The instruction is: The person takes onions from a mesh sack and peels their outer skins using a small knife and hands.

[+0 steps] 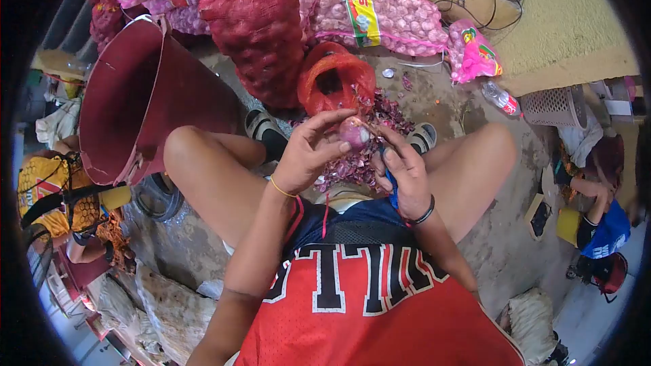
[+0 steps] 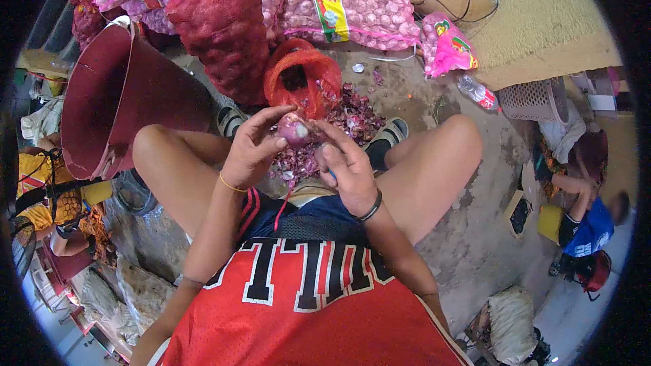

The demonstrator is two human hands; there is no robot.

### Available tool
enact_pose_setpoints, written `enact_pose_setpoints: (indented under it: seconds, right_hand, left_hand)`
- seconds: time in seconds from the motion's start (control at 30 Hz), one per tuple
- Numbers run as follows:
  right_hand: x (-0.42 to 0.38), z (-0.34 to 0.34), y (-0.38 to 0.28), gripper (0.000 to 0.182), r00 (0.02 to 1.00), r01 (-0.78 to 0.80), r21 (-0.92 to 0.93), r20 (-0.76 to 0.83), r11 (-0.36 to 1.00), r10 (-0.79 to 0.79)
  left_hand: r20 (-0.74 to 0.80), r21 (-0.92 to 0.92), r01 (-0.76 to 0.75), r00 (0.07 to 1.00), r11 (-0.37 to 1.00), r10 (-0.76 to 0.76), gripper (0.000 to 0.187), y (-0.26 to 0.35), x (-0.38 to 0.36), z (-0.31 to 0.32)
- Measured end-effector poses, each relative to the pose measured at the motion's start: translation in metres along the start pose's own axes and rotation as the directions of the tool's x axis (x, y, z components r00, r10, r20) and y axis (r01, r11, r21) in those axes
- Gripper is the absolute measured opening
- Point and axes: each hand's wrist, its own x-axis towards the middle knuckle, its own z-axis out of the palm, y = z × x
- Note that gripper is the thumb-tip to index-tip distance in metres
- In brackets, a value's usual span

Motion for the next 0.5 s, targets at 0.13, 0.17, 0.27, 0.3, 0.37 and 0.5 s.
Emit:
enact_pose_setpoints:
  seconds: [0.13, 0.17, 0.27, 0.3, 0.37, 0.5]
  right_hand:
    - [0.0, -0.003, -0.003, 0.044, 0.998, -0.002, 0.01, 0.065, 1.0, 0.002]
    - [-0.001, -0.002, -0.003, 0.045, 0.999, 0.039, -0.091, 0.035, 0.995, -0.036]
    - [-0.001, 0.006, -0.003, 0.046, 0.98, 0.187, -0.395, 0.008, 0.9, -0.2]
    - [0.002, 0.01, -0.003, 0.047, 0.961, 0.259, -0.488, 0.043, 0.833, -0.274]
    - [0.006, 0.008, -0.002, 0.047, 0.923, 0.362, -0.617, 0.132, 0.699, -0.362]
    - [0.001, -0.004, -0.008, 0.047, 0.98, 0.199, -0.53, 0.105, 0.824, -0.169]
  left_hand:
    - [-0.074, -0.156, 0.075, 0.993, 0.985, -0.087, 0.056, 0.004, -0.001, 0.004]
    - [-0.079, -0.136, 0.052, 0.995, 0.989, -0.064, 0.055, 0.003, 0.0, 0.006]
    - [-0.087, -0.066, 0.031, 0.996, 0.997, -0.036, 0.052, -0.003, 0.005, 0.011]
    - [-0.091, -0.04, 0.029, 0.995, 0.999, -0.033, 0.051, -0.005, 0.006, 0.012]
    - [-0.097, -0.02, 0.054, 0.994, 0.998, -0.055, 0.05, -0.009, 0.005, 0.013]
    - [-0.093, 0.047, 0.024, 0.996, 0.999, -0.02, 0.049, -0.007, 0.003, 0.012]
